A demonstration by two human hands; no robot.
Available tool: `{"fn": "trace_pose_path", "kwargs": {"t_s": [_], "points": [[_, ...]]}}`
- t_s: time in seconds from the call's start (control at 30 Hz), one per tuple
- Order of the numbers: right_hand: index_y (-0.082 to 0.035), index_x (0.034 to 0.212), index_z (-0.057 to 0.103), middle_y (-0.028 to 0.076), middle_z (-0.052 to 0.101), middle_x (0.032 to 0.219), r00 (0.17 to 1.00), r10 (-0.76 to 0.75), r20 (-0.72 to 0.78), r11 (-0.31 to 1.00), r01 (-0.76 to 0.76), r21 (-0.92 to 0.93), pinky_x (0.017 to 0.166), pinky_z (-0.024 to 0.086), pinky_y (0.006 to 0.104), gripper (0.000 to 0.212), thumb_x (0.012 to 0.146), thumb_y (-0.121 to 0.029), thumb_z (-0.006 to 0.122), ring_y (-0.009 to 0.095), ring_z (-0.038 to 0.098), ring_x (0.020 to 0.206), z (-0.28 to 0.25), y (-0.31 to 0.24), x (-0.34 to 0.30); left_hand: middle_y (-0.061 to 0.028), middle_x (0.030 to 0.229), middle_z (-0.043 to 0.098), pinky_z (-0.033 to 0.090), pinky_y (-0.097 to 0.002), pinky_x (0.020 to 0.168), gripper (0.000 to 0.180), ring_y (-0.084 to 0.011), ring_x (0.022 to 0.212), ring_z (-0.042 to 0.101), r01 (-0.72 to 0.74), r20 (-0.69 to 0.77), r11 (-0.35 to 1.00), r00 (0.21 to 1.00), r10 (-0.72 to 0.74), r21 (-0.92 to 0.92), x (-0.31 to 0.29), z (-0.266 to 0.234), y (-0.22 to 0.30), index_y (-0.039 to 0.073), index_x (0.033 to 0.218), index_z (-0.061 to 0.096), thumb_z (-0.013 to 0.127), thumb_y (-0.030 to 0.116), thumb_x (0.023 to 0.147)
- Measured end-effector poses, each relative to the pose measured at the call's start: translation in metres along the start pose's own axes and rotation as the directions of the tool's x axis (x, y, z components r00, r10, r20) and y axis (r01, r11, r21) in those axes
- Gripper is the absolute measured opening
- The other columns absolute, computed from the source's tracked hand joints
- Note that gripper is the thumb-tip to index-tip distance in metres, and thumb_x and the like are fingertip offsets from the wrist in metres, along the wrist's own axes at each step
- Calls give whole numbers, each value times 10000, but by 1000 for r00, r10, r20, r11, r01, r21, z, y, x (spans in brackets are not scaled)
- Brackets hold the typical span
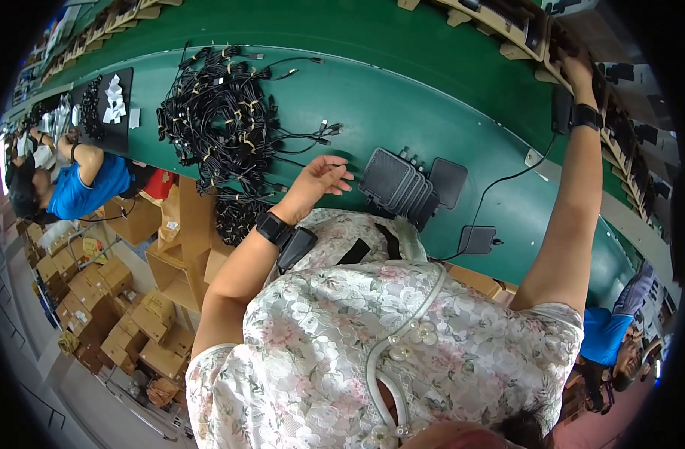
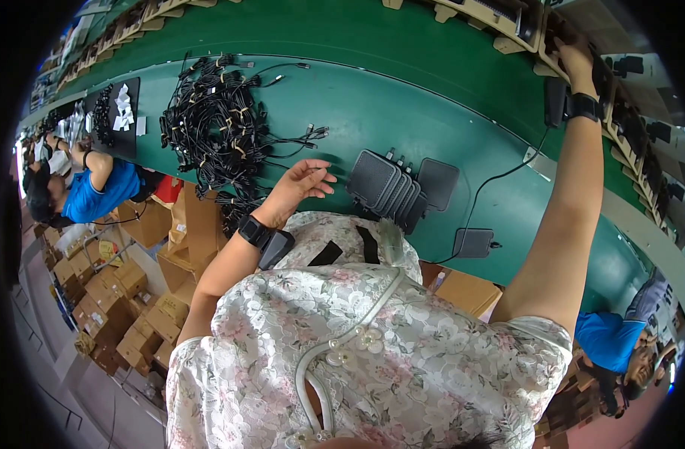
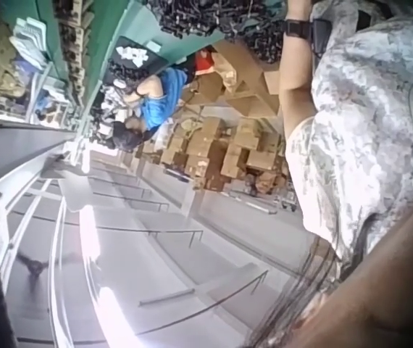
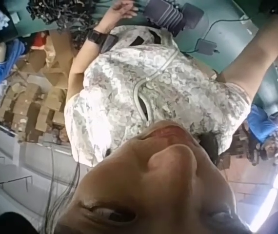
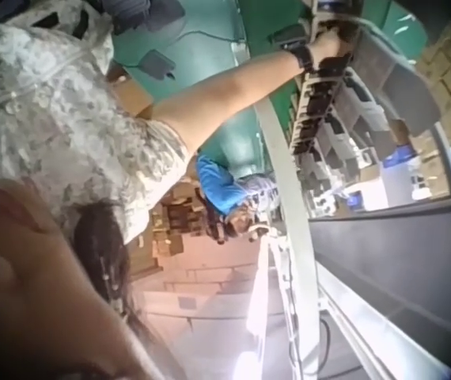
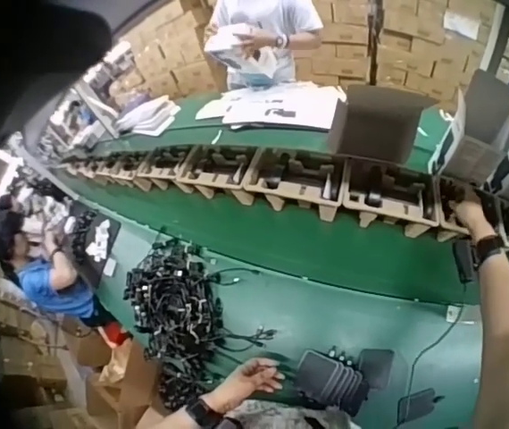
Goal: The person picks up a cable from a pile, wraps it, and places it into a tray before placing a small black plate into the tray as well. This process is repeated for several cables and plates.
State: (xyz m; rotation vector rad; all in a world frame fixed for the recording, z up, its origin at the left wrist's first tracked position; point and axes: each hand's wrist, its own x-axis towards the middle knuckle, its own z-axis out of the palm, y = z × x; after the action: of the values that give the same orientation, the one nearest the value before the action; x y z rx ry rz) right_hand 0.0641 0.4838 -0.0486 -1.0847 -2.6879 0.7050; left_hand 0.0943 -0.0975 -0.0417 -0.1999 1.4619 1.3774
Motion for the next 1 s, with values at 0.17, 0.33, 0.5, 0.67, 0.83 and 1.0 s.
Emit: {"fn": "trace_pose_path", "kwargs": {"t_s": [0.17, 0.33, 0.5, 0.67, 0.83, 1.0], "points": [[-147, 1287, 388, 115, 386, 1328, 899, -216, -381, 956, 115, -271, 905, 411, 405, 472, 819, -137, 449, 304, 407, 1187, 18, 20, 6, -81, 958, 588, 463, -231, 692, 258, -134, 794, 589, -3, 10, 999, 1000, 3, 39, -3, 3, 7, 42, 1112, 461, 508, 179, 898], [-170, 1302, 371, 65, 335, 1365, 927, -291, -236, 917, 200, -345, 897, 418, 406, 517, 795, -75, 406, 289, 381, 1205, 27, 27, 15, -75, 971, 586, 461, -236, 714, 247, -133, 815, 588, 1, -37, 998, 999, 1, 63, -10, 0, 8, 55, 1112, 473, 509, 176, 899], [-174, 1252, 435, 99, 418, 1292, 715, -656, -241, 733, 529, -427, 891, 417, 398, 425, 833, -135, 385, 315, 435, 1142, 26, 52, 26, -73, 968, 589, 461, -236, 710, 233, -135, 809, 592, 31, -31, 997, 999, -29, 67, -7, 1, 6, 52, 1099, 481, 509, 165, 897], [-147, 1170, 512, 156, 493, 1208, 913, -286, -291, 861, 111, -497, 888, 408, 398, 350, 865, -230, 361, 346, 471, 1099, 24, 34, -2, -76, 925, 594, 462, -227, 649, 237, -132, 746, 595, 20, -38, 996, 999, -17, 90, -3, 2, 10, 24, 1098, 458, 508, 129, 891], [-108, 1075, 566, 149, 585, 1036, 927, -31, -374, 892, -143, -429, 779, 456, 399, 315, 867, -262, 384, 330, 556, 946, 23, 35, 11, -64, 891, 594, 453, -223, 620, 218, -122, 713, 587, -88, -141, 976, 983, 117, 198, 1, -18, 4, 24, 1085, 465, 504, 98, 884], [-95, 1033, 583, 166, 576, 1039, 851, -401, -339, 858, 218, -466, 797, 436, 402, 293, 848, -244, 412, 338, 540, 948, 26, 90, 64, -57, 871, 590, 441, -214, 598, 197, -110, 695, 573, -191, -174, 926, 950, 258, 326, 8, -25, 1, 25, 1069, 474, 487, 56, 875]]}}
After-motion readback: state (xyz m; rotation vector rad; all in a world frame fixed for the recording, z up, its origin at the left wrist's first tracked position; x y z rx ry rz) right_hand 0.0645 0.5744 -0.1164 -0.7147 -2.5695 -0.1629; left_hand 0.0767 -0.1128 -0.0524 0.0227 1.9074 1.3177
